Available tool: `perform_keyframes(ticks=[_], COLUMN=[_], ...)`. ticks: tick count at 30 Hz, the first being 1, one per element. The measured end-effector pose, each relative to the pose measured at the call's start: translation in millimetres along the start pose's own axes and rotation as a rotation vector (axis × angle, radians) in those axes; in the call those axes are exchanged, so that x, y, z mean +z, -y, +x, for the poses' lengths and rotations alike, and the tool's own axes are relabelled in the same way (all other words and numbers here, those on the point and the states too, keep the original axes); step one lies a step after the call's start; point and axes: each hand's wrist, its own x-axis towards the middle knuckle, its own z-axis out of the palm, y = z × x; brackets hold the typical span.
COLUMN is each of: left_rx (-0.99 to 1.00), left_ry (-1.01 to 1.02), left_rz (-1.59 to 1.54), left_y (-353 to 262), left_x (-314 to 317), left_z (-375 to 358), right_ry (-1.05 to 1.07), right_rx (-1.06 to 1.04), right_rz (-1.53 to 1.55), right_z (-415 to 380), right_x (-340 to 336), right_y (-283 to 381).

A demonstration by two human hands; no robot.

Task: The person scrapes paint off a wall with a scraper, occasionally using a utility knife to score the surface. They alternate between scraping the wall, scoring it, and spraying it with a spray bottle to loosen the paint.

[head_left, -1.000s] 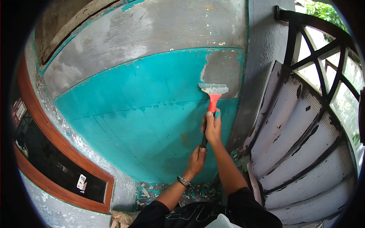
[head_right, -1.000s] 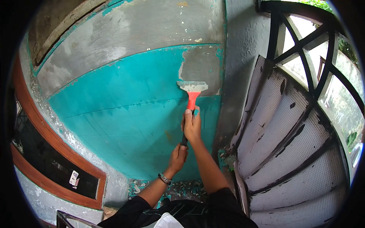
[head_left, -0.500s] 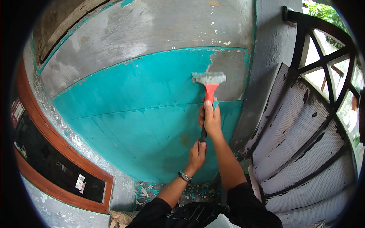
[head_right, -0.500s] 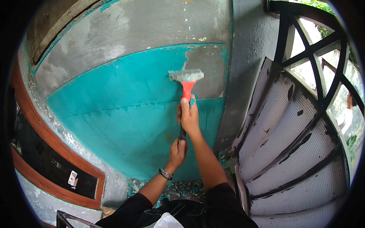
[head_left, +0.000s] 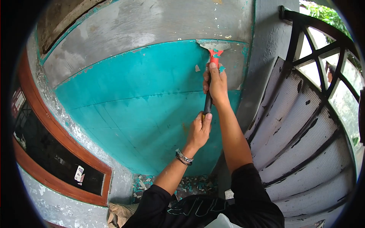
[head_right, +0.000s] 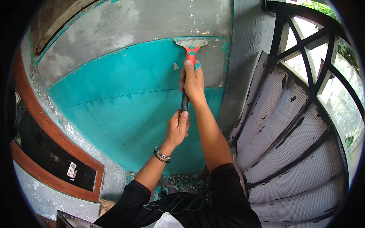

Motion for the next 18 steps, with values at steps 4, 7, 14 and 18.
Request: perform_keyframes(ticks=[4,7,14,18], left_rx=[0.010,-0.023,-0.127,-0.197], left_ry=[0.016,-0.007,0.015,0.051], left_rz=[0.018,0.036,0.039,-0.037], left_y=[22.6,51.9,73.7,68.3], left_x=[9.8,18.4,21.3,25.9], left_z=[-29.1,-64.1,-68.3,-68.6], right_ry=[-0.057,-0.062,-0.076,-0.051], right_rx=[-0.008,0.045,0.104,0.129], right_rz=[-0.053,-0.124,-0.158,-0.165], right_z=[-32.6,-65.7,-68.9,-66.8], right_x=[-16.0,-26.2,-32.0,-35.1], right_y=[-11.1,-40.7,-62.6,-59.4])
